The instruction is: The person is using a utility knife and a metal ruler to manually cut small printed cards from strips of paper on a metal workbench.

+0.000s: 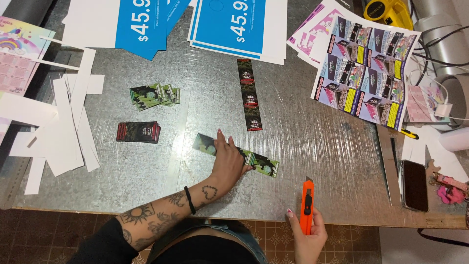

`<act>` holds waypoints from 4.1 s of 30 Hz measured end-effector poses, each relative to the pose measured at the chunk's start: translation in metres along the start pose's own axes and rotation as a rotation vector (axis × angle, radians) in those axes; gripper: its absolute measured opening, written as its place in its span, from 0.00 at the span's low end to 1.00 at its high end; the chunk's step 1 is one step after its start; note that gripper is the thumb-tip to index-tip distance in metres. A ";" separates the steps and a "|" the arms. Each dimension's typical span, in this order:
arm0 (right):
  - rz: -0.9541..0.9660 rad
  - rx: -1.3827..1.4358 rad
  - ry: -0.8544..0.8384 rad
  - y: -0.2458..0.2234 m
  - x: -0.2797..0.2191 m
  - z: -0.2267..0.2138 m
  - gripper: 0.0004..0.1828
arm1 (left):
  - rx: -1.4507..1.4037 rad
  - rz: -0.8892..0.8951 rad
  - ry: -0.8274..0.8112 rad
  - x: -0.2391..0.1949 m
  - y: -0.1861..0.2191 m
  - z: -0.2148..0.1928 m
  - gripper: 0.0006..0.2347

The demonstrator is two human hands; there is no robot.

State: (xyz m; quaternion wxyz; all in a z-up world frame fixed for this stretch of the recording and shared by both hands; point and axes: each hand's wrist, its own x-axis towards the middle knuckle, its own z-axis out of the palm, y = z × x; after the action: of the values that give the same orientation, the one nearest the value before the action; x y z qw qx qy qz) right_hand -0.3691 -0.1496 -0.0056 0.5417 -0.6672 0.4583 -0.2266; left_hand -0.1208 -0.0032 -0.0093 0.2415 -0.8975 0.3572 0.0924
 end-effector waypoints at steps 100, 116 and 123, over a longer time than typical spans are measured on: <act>-0.930 -0.572 -1.083 -0.065 -0.062 0.141 0.34 | -0.584 0.262 0.469 -0.032 -0.144 0.095 0.44; -0.904 -0.477 -1.050 -0.064 -0.061 0.135 0.31 | -0.584 0.148 0.601 -0.037 -0.140 0.091 0.29; -0.937 -0.478 -1.049 -0.061 -0.059 0.135 0.30 | -0.514 0.137 0.611 -0.036 -0.139 0.093 0.32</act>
State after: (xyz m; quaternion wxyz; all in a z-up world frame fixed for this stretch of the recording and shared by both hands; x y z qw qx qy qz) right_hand -0.2668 -0.0302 0.0210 0.3760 -0.9131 -0.1563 0.0206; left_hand -0.0512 0.1520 -0.0269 -0.1151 -0.8889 0.4368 -0.0764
